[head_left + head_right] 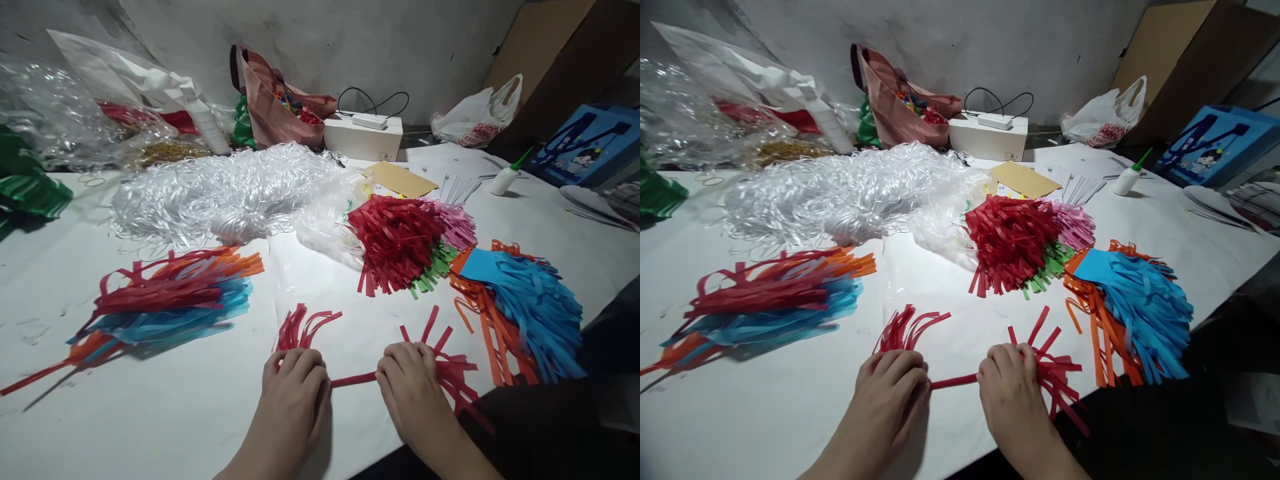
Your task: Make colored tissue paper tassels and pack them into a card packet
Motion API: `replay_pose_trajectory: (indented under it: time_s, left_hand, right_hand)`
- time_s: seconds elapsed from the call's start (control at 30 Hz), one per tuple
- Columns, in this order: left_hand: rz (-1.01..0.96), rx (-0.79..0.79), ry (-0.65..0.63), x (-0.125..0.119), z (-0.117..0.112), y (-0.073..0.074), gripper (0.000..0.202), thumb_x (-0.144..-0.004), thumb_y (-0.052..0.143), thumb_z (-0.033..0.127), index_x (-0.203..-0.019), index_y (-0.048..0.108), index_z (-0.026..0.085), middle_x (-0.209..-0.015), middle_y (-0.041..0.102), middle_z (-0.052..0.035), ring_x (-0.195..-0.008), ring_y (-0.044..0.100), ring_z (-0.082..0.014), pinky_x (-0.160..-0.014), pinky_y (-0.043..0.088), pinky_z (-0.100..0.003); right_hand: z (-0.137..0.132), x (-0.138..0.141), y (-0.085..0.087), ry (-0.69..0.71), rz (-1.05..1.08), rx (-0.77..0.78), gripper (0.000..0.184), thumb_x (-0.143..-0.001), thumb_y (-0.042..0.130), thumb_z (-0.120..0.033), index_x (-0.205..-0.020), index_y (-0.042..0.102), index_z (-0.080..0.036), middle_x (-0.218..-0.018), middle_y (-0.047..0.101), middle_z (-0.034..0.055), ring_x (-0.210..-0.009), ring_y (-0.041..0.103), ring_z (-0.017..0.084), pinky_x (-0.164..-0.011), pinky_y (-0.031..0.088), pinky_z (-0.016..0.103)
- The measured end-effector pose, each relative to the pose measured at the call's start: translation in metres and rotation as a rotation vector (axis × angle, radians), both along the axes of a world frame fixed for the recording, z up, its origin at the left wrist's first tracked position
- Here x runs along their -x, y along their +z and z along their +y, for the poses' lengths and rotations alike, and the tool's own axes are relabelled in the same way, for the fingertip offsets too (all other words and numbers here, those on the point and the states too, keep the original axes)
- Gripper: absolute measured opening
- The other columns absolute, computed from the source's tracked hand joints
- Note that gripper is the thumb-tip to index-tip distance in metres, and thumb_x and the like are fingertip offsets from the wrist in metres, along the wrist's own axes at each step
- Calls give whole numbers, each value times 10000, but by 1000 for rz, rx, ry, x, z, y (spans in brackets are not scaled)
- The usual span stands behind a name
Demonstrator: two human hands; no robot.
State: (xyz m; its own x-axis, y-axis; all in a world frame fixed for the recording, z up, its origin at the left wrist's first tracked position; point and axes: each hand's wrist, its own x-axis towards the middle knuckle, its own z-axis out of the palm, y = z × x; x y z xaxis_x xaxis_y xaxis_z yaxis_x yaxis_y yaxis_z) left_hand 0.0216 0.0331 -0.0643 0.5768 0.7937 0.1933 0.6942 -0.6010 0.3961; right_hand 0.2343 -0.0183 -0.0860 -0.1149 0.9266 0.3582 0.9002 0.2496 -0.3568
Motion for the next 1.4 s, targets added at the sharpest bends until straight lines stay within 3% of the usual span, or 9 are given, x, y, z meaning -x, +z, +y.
replay_pose_trajectory:
  time_s: [0.2,0.37,0.53,0.77,0.83,0.93,1.07,1.2,1.4]
  left_hand:
    - [170,10,27,-10,6,10,231,-864,477,36,-798,631,195,-887,639,-73,-852,559,-272,-819,366,-503]
    - [118,-226,-148,-7,-1,-3,177,-824,631,45,-777,657,214,-835,654,-15,-845,557,-236,-972,322,-509]
    - [163,-270,-214,-14,4,-10,166,-864,663,102,-725,674,191,-814,659,-35,-826,562,-247,-965,356,-515]
    - [-81,148,-155,-8,20,23,210,-904,542,115,-912,729,209,-910,716,-56,-856,643,-224,-786,485,-386]
    - [-271,450,-144,-4,20,40,259,-961,485,199,-1007,739,215,-951,740,-64,-881,655,-212,-788,491,-349]
    - [-480,921,-99,-4,19,63,235,-915,590,343,-899,757,178,-775,719,-28,-712,606,-170,-667,452,-282]
    - [-733,1175,-81,-10,16,82,275,-752,799,414,-763,734,147,-672,641,4,-657,522,-137,-647,408,-261]
    - [-917,1019,-130,-20,7,88,268,-779,801,409,-733,698,166,-695,619,7,-702,524,-143,-688,426,-269]
    - [-977,765,-96,-32,-5,87,253,-860,722,410,-772,742,174,-740,683,-26,-726,591,-167,-696,469,-282]
  right_hand:
    - [7,7,4,-91,31,35,143,-874,527,-96,-795,544,-215,-829,585,27,-815,530,229,-913,327,477]
    - [6,6,5,124,-8,-51,291,-868,433,37,-843,575,-216,-844,611,8,-849,552,198,-1066,256,497]
    - [8,16,4,212,-135,-121,126,-926,515,-100,-944,604,-187,-841,626,26,-868,568,215,-1085,264,490]
    - [13,13,15,293,-173,-253,299,-966,377,-27,-847,613,-168,-772,627,24,-797,578,190,-1070,294,483]
    - [10,8,33,361,-192,-328,300,-988,368,-45,-986,656,-132,-875,688,55,-911,619,210,-1109,255,503]
    - [8,5,70,432,-206,-433,335,-1005,348,-60,-1101,666,-104,-930,731,76,-973,649,221,-1107,267,498]
    - [10,5,111,368,-66,-476,226,-999,455,-104,-1013,671,-170,-854,728,34,-863,674,191,-1032,345,479]
    - [8,6,120,335,279,-384,157,-963,549,-107,-971,671,-206,-811,677,5,-756,641,153,-944,425,449]
    - [2,5,105,327,563,-307,231,-938,633,-127,-1141,702,-215,-907,682,52,-883,636,195,-787,565,343]
